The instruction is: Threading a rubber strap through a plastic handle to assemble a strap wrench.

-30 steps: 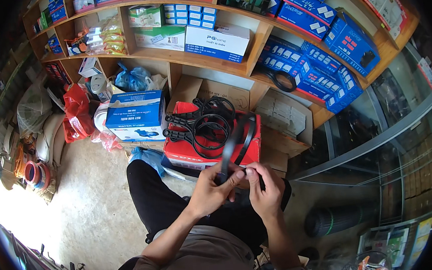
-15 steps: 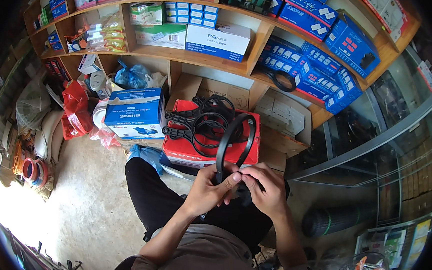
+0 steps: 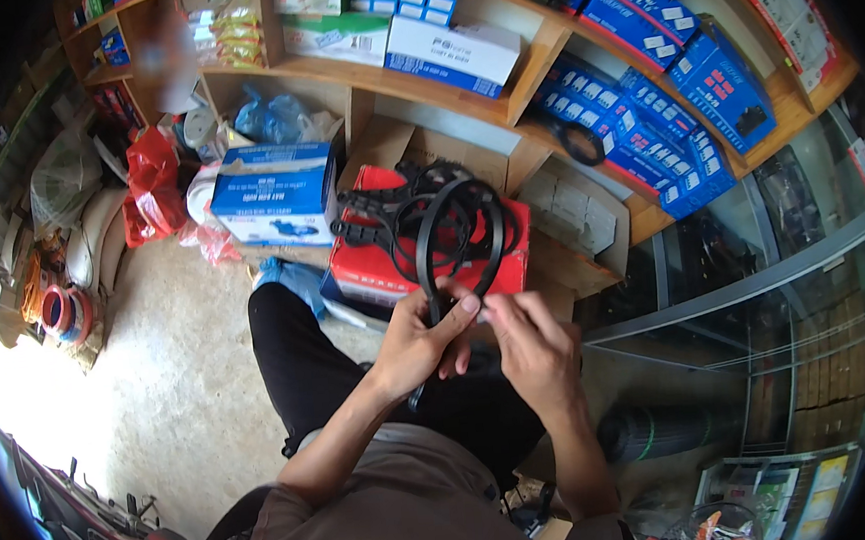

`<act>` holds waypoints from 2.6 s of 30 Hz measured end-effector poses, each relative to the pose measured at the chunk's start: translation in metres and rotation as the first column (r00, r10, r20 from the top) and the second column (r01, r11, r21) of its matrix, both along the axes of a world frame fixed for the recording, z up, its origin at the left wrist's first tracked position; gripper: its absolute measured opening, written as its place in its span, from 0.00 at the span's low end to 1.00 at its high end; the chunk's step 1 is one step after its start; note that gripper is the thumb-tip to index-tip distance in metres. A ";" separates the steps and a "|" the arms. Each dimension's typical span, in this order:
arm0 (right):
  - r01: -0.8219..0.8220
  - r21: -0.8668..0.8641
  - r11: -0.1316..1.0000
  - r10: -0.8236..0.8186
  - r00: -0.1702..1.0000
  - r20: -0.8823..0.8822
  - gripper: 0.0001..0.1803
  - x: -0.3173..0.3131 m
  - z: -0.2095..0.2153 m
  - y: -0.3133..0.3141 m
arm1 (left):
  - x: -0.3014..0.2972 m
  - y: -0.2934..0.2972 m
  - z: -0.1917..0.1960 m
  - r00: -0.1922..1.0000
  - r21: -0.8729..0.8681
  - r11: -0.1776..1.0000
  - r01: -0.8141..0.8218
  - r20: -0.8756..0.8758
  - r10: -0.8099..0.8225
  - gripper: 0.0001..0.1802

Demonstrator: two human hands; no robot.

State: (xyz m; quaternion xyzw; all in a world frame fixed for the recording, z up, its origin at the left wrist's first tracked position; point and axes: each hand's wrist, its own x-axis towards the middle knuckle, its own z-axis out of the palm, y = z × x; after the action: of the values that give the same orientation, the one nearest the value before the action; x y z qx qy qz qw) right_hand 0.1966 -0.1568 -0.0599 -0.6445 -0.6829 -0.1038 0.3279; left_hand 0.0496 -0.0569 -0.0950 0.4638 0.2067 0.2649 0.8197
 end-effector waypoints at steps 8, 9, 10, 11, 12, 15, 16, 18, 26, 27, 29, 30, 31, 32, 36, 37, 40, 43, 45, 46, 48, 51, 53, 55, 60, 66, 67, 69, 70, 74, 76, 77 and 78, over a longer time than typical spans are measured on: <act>-0.010 0.110 0.994 0.025 0.991 -0.134 0.08 0.011 0.043 0.021 | -0.001 -0.009 -0.014 0.903 -0.117 0.984 0.132 0.423 -0.071 0.31; -0.002 0.114 0.993 0.015 0.993 -0.115 0.09 0.010 0.049 0.026 | -0.001 -0.013 -0.011 0.908 -0.135 0.985 0.103 0.417 -0.038 0.30; -0.006 0.130 0.991 0.017 0.996 -0.084 0.09 0.012 0.052 0.032 | -0.003 -0.014 -0.009 0.930 -0.104 0.988 0.118 0.361 -0.073 0.36; 0.019 0.110 0.994 -0.005 0.992 -0.125 0.09 0.011 0.053 0.035 | -0.003 -0.015 -0.014 0.932 -0.097 0.984 0.147 0.347 -0.105 0.36; 0.043 0.088 0.995 -0.028 0.986 -0.165 0.09 0.008 0.053 0.037 | -0.004 -0.016 -0.018 0.933 -0.090 0.980 0.176 0.333 -0.137 0.36; 0.061 0.070 0.996 -0.047 0.982 -0.183 0.09 0.003 0.052 0.044 | -0.004 -0.023 -0.008 0.937 -0.085 0.992 0.096 0.344 -0.061 0.35; 0.042 0.064 0.997 -0.034 0.993 -0.115 0.09 0.004 0.052 0.046 | -0.005 -0.023 -0.008 0.936 -0.092 0.991 0.094 0.346 -0.056 0.35; -0.004 0.054 0.999 0.008 0.998 -0.066 0.08 0.008 0.047 0.050 | -0.006 -0.021 -0.010 0.929 -0.064 0.988 0.138 0.355 -0.107 0.36; -0.001 0.009 1.000 0.001 0.998 0.068 0.08 0.002 0.040 0.058 | -0.008 -0.019 -0.008 0.945 -0.032 0.985 0.167 0.289 -0.151 0.34; 0.000 0.005 1.000 0.000 0.998 0.066 0.08 0.002 0.040 0.058 | -0.008 -0.019 -0.007 0.952 -0.023 0.986 0.166 0.262 -0.155 0.34; 0.000 -0.032 0.999 0.003 0.996 0.088 0.08 0.003 0.039 0.058 | -0.008 -0.019 -0.006 0.956 -0.021 0.984 0.174 0.244 -0.164 0.34; 0.001 -0.036 0.999 0.002 0.996 0.087 0.08 0.002 0.038 0.058 | -0.008 -0.019 -0.005 0.959 -0.016 0.983 0.183 0.224 -0.175 0.35; -0.042 -0.040 0.998 0.045 0.997 0.070 0.08 0.002 0.037 0.058 | -0.008 -0.019 -0.005 0.958 -0.020 0.983 0.185 0.225 -0.176 0.35; -0.085 -0.043 0.995 0.087 0.995 0.053 0.08 0.001 0.036 0.057 | -0.008 -0.019 -0.005 0.965 -0.004 0.983 0.182 0.193 -0.178 0.35; -0.085 -0.040 0.996 0.081 0.993 -0.084 0.07 0.011 0.040 0.059 | -0.009 -0.022 -0.002 0.973 0.040 0.987 0.156 0.169 -0.160 0.34; -0.068 -0.047 0.997 0.064 0.994 -0.088 0.07 0.014 0.044 0.060 | -0.010 -0.022 0.000 0.970 0.025 0.986 0.162 0.180 -0.164 0.34; -0.061 0.008 0.998 0.062 0.994 -0.092 0.07 0.009 0.043 0.059 | -0.010 -0.020 -0.001 0.973 0.025 0.987 0.156 0.170 -0.158 0.34; -0.007 0.000 1.000 0.007 0.978 -0.211 0.07 0.004 0.041 0.055 | -0.011 -0.019 -0.003 0.972 0.045 0.984 0.172 0.156 -0.177 0.34; 0.027 0.004 1.000 -0.025 0.957 -0.289 0.08 0.004 0.039 0.052 | -0.011 -0.020 -0.005 0.973 0.042 0.984 0.171 0.149 -0.175 0.34; 0.027 0.004 1.000 -0.025 0.958 -0.285 0.08 0.007 0.040 0.051 | -0.011 -0.021 -0.004 0.974 0.037 0.984 0.177 0.140 -0.180 0.34; 0.022 -0.023 0.999 -0.025 0.993 -0.113 0.06 0.010 0.041 0.050 | -0.011 -0.022 -0.003 0.973 0.034 0.983 0.180 0.142 -0.183 0.34; 0.030 0.052 0.998 -0.031 0.999 0.010 0.06 0.009 0.033 0.052 | -0.011 -0.022 0.000 0.971 0.049 0.980 0.191 0.137 -0.196 0.34; 0.021 0.107 0.994 -0.029 0.997 0.078 0.06 0.009 0.025 0.054 | -0.009 -0.021 0.001 0.970 0.066 0.978 0.200 0.130 -0.207 0.34; 0.013 0.140 0.990 -0.026 0.996 0.089 0.06 0.008 0.019 0.057 | -0.008 -0.020 0.002 0.970 0.071 0.972 0.226 0.070 -0.231 0.38; 0.004 0.144 0.990 0.029 0.974 -0.224 0.05 0.006 0.016 0.056 | -0.007 -0.020 0.007 0.971 0.077 0.967 0.241 -0.014 -0.241 0.36; -0.001 0.226 0.974 -0.002 1.000 0.013 0.05 0.021 0.012 0.058 | -0.005 -0.021 0.008 0.967 0.074 0.967 0.242 0.059 -0.247 0.36; 0.005 0.219 0.976 -0.003 1.000 -0.012 0.05 0.015 0.013 0.058 | -0.006 -0.022 0.008 0.971 0.088 0.968 0.234 0.033 -0.237 0.36; 0.019 0.218 0.976 0.000 0.996 -0.087 0.06 0.008 0.009 0.060 | -0.005 -0.022 0.009 0.977 0.099 0.973 0.211 -0.040 -0.207 0.37; 0.025 0.216 0.976 -0.001 0.994 -0.113 0.06 0.005 0.006 0.058 | -0.005 -0.022 0.014 0.967 0.069 0.969 0.236 -0.116 -0.227 0.37; 0.041 0.249 0.968 0.020 0.971 -0.239 0.06 0.005 0.002 0.061 | 0.001 -0.020 0.016 0.975 0.111 0.973 0.204 -0.115 -0.191 0.37; 0.049 0.253 0.966 0.008 0.975 -0.220 0.06 0.007 0.005 0.062 | -0.002 -0.017 0.017 0.967 0.101 0.968 0.229 -0.141 -0.214 0.37; 0.088 0.249 0.965 -0.039 0.980 -0.196 0.06 0.009 0.007 0.063 | -0.004 -0.017 0.017 0.971 0.118 0.966 0.232 -0.081 -0.223 0.37; 0.128 0.244 0.961 -0.087 0.981 -0.172 0.06 0.010 0.007 0.064 | -0.004 -0.017 0.016 0.972 0.135 0.963 0.234 -0.020 -0.234 0.38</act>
State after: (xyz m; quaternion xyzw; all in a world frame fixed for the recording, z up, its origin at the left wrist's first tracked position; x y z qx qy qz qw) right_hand 0.2069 -0.0925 -0.0531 -0.6396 -0.5993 -0.1564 0.4553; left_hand 0.0451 -0.0735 -0.0791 0.5405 0.1337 0.1787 0.8112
